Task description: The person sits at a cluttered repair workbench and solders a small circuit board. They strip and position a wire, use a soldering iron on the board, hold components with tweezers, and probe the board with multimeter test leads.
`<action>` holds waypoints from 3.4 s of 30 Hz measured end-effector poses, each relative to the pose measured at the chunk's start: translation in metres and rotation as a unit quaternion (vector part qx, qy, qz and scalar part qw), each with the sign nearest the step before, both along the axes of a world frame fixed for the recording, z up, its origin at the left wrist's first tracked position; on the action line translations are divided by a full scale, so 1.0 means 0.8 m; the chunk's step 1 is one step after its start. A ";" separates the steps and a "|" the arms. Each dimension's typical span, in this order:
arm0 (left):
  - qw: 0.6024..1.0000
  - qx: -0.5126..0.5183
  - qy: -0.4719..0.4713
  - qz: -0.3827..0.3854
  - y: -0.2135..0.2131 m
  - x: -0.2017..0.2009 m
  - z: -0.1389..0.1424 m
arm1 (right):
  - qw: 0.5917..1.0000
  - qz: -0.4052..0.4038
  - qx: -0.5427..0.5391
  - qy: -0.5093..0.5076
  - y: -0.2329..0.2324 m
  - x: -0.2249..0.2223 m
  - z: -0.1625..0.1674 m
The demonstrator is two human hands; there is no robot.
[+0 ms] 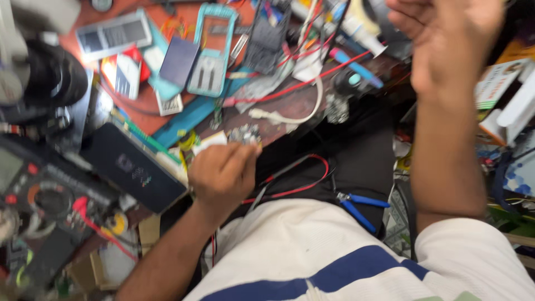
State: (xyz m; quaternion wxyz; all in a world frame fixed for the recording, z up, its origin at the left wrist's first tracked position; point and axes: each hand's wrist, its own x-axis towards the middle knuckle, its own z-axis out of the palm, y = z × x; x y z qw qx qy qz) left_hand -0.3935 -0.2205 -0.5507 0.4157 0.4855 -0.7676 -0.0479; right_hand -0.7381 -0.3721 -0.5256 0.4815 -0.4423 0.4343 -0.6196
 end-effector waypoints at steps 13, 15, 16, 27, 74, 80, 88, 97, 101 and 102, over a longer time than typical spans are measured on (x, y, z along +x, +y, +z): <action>0.998 0.027 -0.008 0.051 0.013 0.011 0.015 | 0.973 0.047 0.179 -0.134 0.162 0.011 -0.035; 0.998 0.033 -0.003 0.059 0.011 0.014 0.013 | 0.979 0.067 0.161 -0.103 0.181 0.027 -0.045; 0.998 0.032 0.001 0.061 0.009 0.015 0.012 | 0.983 0.073 0.148 -0.082 0.189 0.035 -0.050; 0.994 0.083 0.059 0.030 -0.010 0.017 -0.007 | 0.989 0.126 0.027 0.069 0.174 0.105 -0.118; 0.986 0.132 -0.096 -0.042 -0.047 0.030 -0.035 | 0.852 0.281 -0.233 0.376 0.094 0.140 -0.117; 0.985 0.137 -0.091 -0.044 -0.047 0.031 -0.036 | 0.872 0.240 -0.221 0.364 0.106 0.130 -0.133; 0.986 0.145 -0.075 -0.039 -0.048 0.031 -0.034 | 0.863 0.231 -0.132 0.429 0.102 0.167 -0.093; 0.991 0.119 -0.058 -0.026 -0.056 0.026 -0.026 | 0.972 0.041 -0.150 0.179 0.110 0.140 -0.135; 0.992 0.115 -0.050 -0.019 -0.054 0.025 -0.021 | 0.956 0.060 -0.034 0.285 0.118 0.131 -0.086; 0.992 0.111 -0.050 -0.017 -0.052 0.025 -0.020 | 0.943 0.071 -0.005 0.326 0.120 0.133 -0.072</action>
